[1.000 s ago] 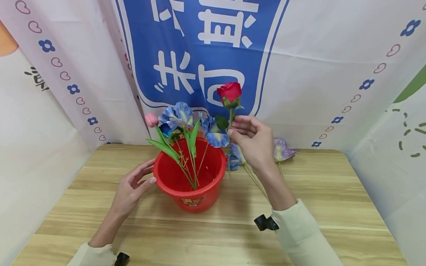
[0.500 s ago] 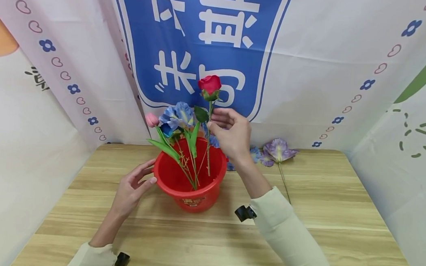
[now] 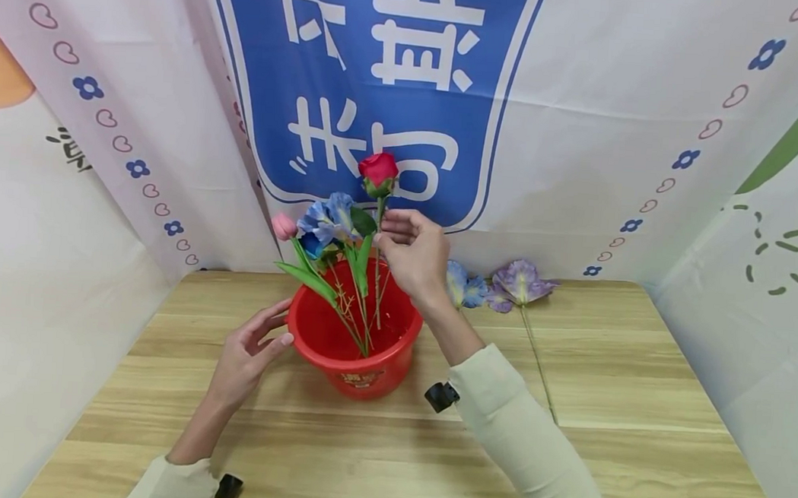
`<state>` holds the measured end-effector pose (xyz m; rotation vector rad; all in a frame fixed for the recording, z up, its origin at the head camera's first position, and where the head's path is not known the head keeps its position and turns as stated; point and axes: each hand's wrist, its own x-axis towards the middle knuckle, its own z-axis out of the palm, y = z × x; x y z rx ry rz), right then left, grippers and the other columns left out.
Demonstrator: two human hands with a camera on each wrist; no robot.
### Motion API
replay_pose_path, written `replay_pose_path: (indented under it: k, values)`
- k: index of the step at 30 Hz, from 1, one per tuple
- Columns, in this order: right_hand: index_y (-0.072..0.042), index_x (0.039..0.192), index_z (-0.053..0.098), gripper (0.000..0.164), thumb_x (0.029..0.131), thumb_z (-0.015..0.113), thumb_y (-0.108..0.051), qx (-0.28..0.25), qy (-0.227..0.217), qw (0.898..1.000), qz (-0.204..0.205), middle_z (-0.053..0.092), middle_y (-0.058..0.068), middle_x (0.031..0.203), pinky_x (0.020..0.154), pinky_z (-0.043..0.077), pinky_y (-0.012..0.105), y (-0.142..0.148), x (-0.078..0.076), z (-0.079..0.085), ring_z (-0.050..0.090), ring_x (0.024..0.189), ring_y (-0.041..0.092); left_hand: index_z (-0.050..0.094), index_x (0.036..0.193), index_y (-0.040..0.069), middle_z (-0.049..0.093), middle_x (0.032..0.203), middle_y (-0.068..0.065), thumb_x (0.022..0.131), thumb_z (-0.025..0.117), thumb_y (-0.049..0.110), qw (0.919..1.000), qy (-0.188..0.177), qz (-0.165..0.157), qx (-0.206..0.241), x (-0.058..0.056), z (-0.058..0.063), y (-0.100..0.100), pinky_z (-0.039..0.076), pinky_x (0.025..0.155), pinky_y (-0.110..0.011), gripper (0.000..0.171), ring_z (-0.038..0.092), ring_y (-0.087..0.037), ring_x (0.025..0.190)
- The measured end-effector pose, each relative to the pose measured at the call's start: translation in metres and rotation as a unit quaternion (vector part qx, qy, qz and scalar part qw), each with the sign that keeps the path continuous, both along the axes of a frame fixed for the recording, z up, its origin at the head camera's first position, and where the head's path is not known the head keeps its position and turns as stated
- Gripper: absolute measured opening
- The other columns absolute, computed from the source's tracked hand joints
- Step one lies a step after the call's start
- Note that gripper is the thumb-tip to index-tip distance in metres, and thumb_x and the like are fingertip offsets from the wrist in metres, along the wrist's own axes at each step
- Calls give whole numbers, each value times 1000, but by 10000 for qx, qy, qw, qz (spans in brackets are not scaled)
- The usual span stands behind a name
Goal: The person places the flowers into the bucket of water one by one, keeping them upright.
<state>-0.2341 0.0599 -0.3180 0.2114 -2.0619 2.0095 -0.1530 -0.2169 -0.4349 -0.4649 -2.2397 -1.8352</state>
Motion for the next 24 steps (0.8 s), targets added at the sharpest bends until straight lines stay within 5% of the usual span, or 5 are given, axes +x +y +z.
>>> replay_pose_path:
  k: [16,24]
  values:
    - [0,121,76,27,94,76,-1,585,-273,9978,-125,80,17,112,93,66,36,-9,-10,-18,78,102,29,58,152,4,59,154,-20,99,71,-2,9999,-32,44,-84,0,0,0,63,94,-21,55,64,-4,129]
    - [-5,119,77,26,93,79,-3,1397,-418,9890,-265,81,11,110,88,67,41,-13,-12,-27,78,102,26,58,152,5,59,154,-18,99,71,-1,9999,-41,30,-97,0,-1,1,62,94,-20,55,63,-4,129]
